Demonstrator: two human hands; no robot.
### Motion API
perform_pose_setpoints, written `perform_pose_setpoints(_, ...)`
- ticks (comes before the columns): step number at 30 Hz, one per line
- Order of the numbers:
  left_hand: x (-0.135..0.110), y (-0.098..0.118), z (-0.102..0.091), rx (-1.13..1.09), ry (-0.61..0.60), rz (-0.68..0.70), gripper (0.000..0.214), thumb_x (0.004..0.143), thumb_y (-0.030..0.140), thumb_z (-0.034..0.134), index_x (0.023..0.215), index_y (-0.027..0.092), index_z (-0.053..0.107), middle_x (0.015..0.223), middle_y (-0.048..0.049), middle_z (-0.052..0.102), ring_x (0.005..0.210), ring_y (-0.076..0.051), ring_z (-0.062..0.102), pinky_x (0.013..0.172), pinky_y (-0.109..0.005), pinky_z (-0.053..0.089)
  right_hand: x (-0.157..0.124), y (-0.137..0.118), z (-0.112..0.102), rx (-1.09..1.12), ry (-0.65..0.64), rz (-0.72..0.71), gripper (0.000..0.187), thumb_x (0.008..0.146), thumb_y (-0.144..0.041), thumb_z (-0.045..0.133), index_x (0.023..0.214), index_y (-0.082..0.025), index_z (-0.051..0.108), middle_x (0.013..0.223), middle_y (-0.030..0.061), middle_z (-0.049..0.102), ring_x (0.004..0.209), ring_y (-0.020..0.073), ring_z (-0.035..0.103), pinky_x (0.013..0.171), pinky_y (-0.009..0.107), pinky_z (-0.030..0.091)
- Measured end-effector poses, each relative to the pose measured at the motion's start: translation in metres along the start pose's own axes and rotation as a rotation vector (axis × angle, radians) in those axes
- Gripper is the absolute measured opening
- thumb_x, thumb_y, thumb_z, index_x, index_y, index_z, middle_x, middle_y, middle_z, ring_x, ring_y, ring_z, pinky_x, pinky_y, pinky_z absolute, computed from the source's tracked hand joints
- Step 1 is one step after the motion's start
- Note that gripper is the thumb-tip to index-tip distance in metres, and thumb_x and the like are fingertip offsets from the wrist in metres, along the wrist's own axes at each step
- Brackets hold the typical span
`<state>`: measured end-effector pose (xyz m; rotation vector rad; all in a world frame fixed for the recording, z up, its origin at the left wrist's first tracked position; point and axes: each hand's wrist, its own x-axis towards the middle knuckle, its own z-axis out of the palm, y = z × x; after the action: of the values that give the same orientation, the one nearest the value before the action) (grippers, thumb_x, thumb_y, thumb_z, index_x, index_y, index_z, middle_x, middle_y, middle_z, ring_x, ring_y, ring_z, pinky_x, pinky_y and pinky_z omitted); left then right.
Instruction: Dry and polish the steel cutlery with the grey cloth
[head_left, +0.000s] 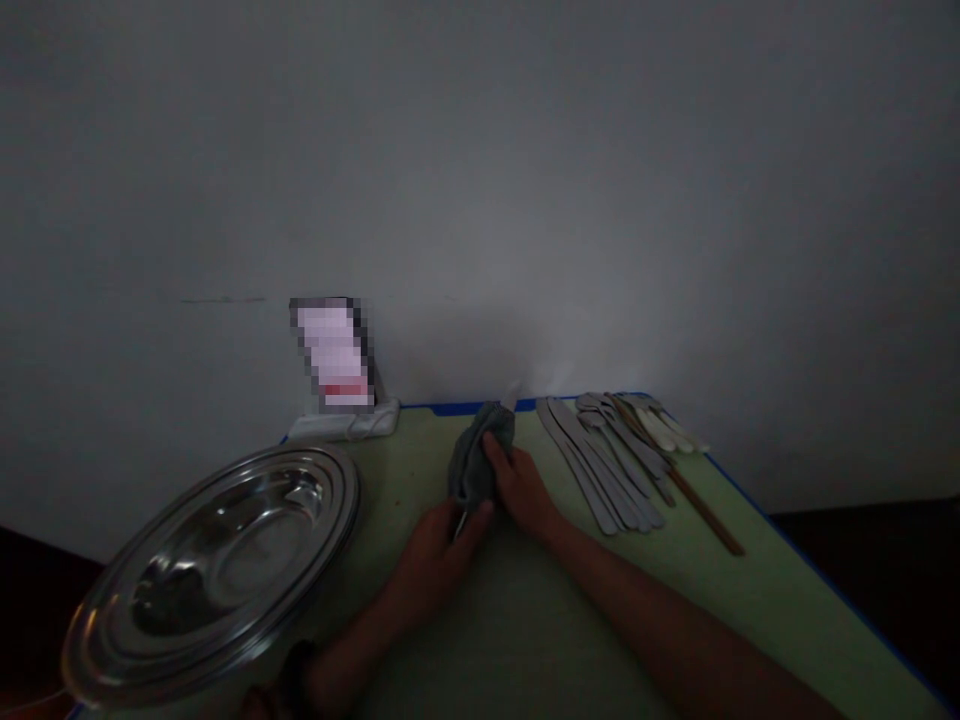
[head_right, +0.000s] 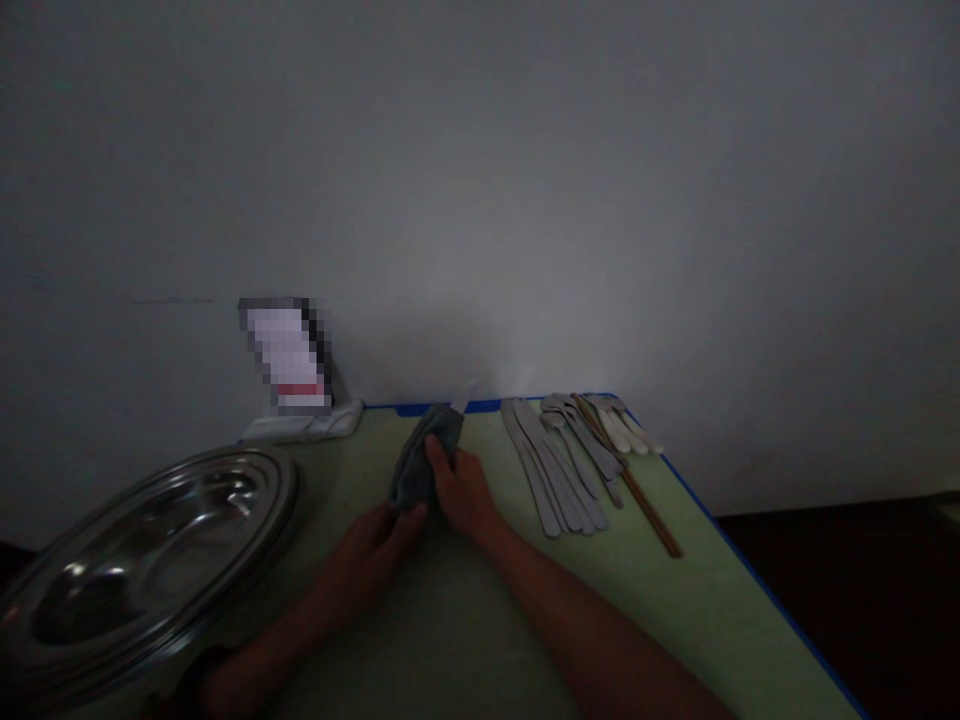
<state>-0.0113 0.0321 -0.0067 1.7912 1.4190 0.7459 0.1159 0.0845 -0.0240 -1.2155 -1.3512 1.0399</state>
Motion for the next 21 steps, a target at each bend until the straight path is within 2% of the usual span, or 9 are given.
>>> perform_pose_setpoints(4, 0.002, 0.003, -0.002, -0.044, 0.046, -0.079, 0.047, 0.082, 0.055, 0.034, 0.057, 0.019, 0.051, 0.052, -0.0008, 0.050, 0.053, -0.016, 0.048, 0.050, -0.026, 0.036, -0.003, 0.000, 0.000, 0.107, 0.004, -0.016, 0.041, 0.072, -0.055, 0.051, 0.060, -0.017, 0.061, 0.060, 0.0019, 0.059, 0.065, 0.0162, 0.054, 0.058, 0.026, 0.040)
perform_pose_setpoints(9, 0.004, 0.002, -0.003, -0.127, -0.073, -0.137, 0.056, 0.083, 0.059, 0.026, 0.049, 0.019, 0.045, 0.042, 0.0022, 0.043, 0.041, -0.013, 0.042, 0.043, -0.023, 0.030, -0.003, -0.001, 0.001, 0.149, 0.035, -0.023, 0.038, 0.072, -0.052, 0.054, 0.068, -0.016, 0.065, 0.067, 0.0028, 0.064, 0.069, 0.0174, 0.057, 0.062, 0.027, 0.043)
perform_pose_setpoints(13, 0.003, 0.001, 0.000, -0.007, -0.030, -0.036, 0.051, 0.085, 0.054, 0.030, 0.053, 0.018, 0.046, 0.047, 0.0035, 0.044, 0.046, -0.012, 0.042, 0.046, -0.023, 0.028, 0.004, 0.001, -0.003, 0.273, 0.163, 0.107, 0.044, 0.073, -0.056, 0.050, 0.068, -0.016, 0.066, 0.066, 0.0040, 0.067, 0.072, 0.0193, 0.061, 0.065, 0.028, 0.045)
perform_pose_setpoints(18, 0.000, 0.004, 0.002, 0.126, -0.098, 0.081, 0.045, 0.088, 0.044, 0.030, 0.053, 0.018, 0.043, 0.048, 0.0053, 0.038, 0.046, -0.010, 0.039, 0.048, -0.023, 0.026, 0.021, 0.011, -0.013, 0.711, 0.377, 0.222, 0.042, 0.072, -0.058, 0.050, 0.076, -0.019, 0.065, 0.073, 0.0024, 0.070, 0.078, 0.0181, 0.064, 0.073, 0.028, 0.048)
perform_pose_setpoints(21, -0.001, 0.003, 0.002, 0.187, -0.123, 0.109, 0.042, 0.087, 0.041, 0.032, 0.053, 0.018, 0.042, 0.049, 0.0055, 0.036, 0.047, -0.010, 0.038, 0.048, -0.023, 0.024, 0.027, 0.012, -0.018, 0.797, 0.371, 0.247, 0.040, 0.074, -0.056, 0.048, 0.082, -0.021, 0.064, 0.077, 0.0016, 0.071, 0.077, 0.0170, 0.065, 0.072, 0.029, 0.049)
